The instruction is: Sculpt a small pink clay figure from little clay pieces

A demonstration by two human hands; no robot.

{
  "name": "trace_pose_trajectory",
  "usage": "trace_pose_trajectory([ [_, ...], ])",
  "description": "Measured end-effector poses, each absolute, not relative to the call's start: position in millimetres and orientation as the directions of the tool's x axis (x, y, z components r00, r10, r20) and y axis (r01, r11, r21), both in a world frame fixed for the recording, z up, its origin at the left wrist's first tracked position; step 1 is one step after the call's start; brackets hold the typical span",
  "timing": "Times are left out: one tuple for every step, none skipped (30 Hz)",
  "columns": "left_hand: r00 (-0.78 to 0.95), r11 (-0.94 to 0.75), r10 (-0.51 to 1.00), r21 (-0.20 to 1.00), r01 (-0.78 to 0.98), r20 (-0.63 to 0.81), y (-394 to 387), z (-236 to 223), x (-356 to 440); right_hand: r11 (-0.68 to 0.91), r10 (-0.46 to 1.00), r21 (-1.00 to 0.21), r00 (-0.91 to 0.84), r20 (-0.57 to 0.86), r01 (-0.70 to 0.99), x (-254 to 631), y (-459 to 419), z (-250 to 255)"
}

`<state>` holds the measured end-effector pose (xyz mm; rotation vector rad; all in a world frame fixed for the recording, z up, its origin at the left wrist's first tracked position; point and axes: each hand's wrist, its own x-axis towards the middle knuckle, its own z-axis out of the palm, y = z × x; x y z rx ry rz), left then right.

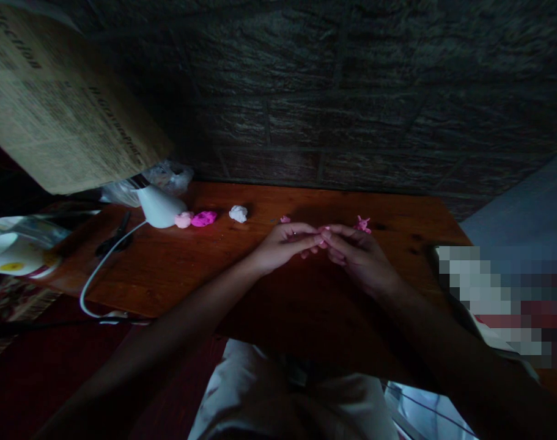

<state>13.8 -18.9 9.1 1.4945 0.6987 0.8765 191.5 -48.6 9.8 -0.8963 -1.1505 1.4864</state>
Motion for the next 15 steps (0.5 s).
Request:
trace_pose_trajectory([
  [0.529,-0.132,0.837,0.99,-0.051,0.139,-18.6,9.2,13.4,-0.04,0.979,-0.961,-0.204,0.017,-0.275,191.6,-48.3,10.4],
  [0.525,-0.166,0.836,0.986,-0.036,0.16,-18.4,9.1,12.7,-0.045,0.982,-0.959,-0.189,0.009,-0.28,191.9,-47.9,11.2],
  [0.52,-0.219,0.832,0.976,-0.014,0.194,-18.2,9.1,11.8,-0.045,0.986,-0.958,-0.167,0.003,-0.282,192.5,-47.5,12.2],
  [0.522,-0.29,0.82,0.957,0.021,0.237,-18.3,8.9,10.7,-0.037,0.991,-0.96,-0.135,0.001,-0.279,193.2,-47.1,13.3],
  [0.532,-0.375,0.799,0.924,0.075,0.281,-18.6,8.8,9.5,-0.022,0.995,-0.963,-0.096,0.004,-0.268,194.0,-46.6,14.5],
  [0.554,-0.463,0.77,0.874,0.146,0.315,-19.1,8.7,8.3,-0.001,0.999,-0.968,-0.051,0.012,-0.249,194.8,-46.2,15.7],
  [0.583,-0.544,0.74,0.809,0.224,0.336,-19.7,8.5,7.2,0.02,1.0,-0.975,-0.007,0.022,-0.221,195.5,-45.8,16.7],
  [0.615,-0.61,0.711,0.734,0.299,0.341,-20.4,8.4,6.3,0.035,0.999,-0.982,0.03,0.03,-0.187,196.1,-45.4,17.5],
  [0.644,-0.659,0.688,0.659,0.362,0.334,-20.9,8.3,5.7,0.043,0.998,-0.987,0.058,0.034,-0.153,196.5,-45.0,18.0],
  [0.669,-0.695,0.669,0.593,0.407,0.324,-21.3,8.1,5.2,0.043,0.997,-0.992,0.075,0.034,-0.122,196.8,-44.7,18.2],
  [0.687,-0.721,0.652,0.541,0.432,0.321,-21.4,8.0,4.9,0.038,0.996,-0.994,0.085,0.03,-0.099,196.9,-44.3,18.0],
  [0.701,-0.741,0.637,0.506,0.442,0.321,-21.2,8.0,4.7,0.032,0.996,-0.996,0.091,0.025,-0.083,197.0,-43.9,17.6],
  [0.707,-0.752,0.628,0.486,0.445,0.325,-20.8,8.0,4.4,0.026,0.995,-0.997,0.093,0.019,-0.072,197.1,-43.6,16.9],
  [0.701,-0.756,0.628,0.476,0.449,0.338,-20.1,8.0,3.9,0.021,0.995,-0.998,0.095,0.015,-0.064,197.3,-43.2,16.1],
  [0.683,-0.754,0.637,0.473,0.456,0.358,-19.1,8.0,3.2,0.02,0.996,-0.998,0.093,0.014,-0.055,197.6,-42.7,15.2],
])
